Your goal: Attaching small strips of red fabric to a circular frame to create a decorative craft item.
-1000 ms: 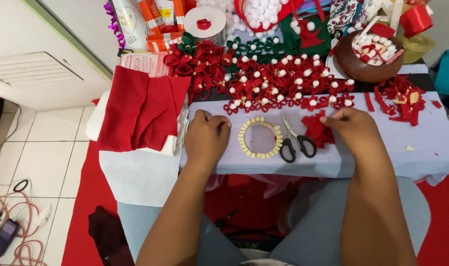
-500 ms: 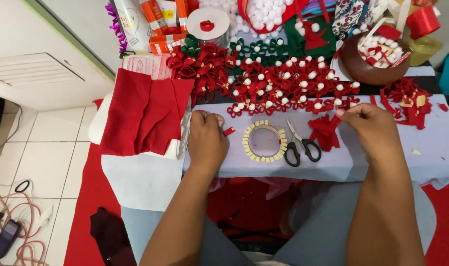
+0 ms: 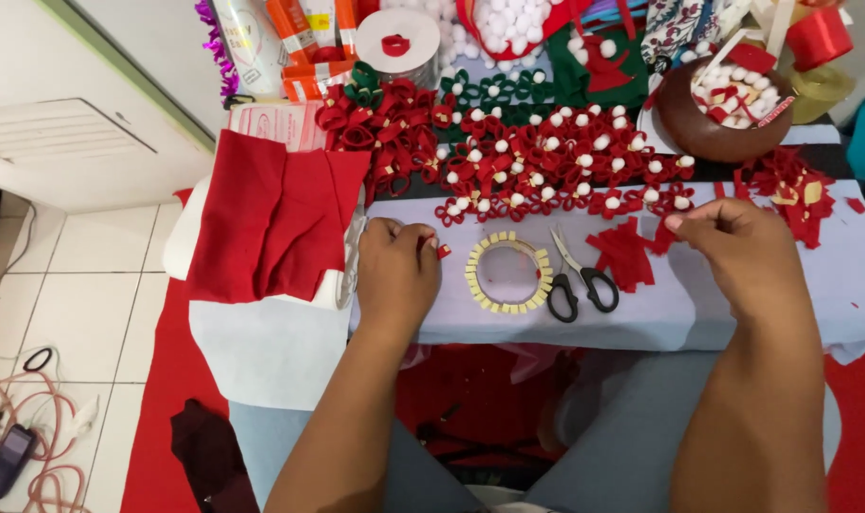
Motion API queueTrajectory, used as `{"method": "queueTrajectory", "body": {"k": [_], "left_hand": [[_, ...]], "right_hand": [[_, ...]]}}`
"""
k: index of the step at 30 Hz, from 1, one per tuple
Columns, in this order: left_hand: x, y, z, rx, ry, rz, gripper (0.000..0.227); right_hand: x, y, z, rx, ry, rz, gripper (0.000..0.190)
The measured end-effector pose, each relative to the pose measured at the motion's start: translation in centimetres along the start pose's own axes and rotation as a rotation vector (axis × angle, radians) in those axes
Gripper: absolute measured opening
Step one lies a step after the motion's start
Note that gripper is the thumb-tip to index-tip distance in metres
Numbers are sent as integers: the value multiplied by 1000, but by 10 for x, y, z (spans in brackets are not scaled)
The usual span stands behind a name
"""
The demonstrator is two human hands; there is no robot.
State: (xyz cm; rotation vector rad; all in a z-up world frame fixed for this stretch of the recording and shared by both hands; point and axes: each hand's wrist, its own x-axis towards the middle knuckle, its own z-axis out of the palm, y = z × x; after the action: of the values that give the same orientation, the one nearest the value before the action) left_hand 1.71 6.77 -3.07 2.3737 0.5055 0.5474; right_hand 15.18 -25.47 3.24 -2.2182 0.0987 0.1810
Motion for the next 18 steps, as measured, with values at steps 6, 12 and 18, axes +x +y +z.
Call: {"method": "queueTrajectory", "body": {"k": [6, 12, 18], "left_hand": [[-1, 2, -6, -14, 66, 90, 21], [-1, 4, -8, -64, 88, 120, 22], [-1, 5, -9, -107, 83, 140, 22]], "right_hand": [[-2, -6, -2, 90, -98, 41, 17], [14, 22, 6, 282, -92, -76, 16], [0, -5, 12, 114, -74, -42, 11]]}}
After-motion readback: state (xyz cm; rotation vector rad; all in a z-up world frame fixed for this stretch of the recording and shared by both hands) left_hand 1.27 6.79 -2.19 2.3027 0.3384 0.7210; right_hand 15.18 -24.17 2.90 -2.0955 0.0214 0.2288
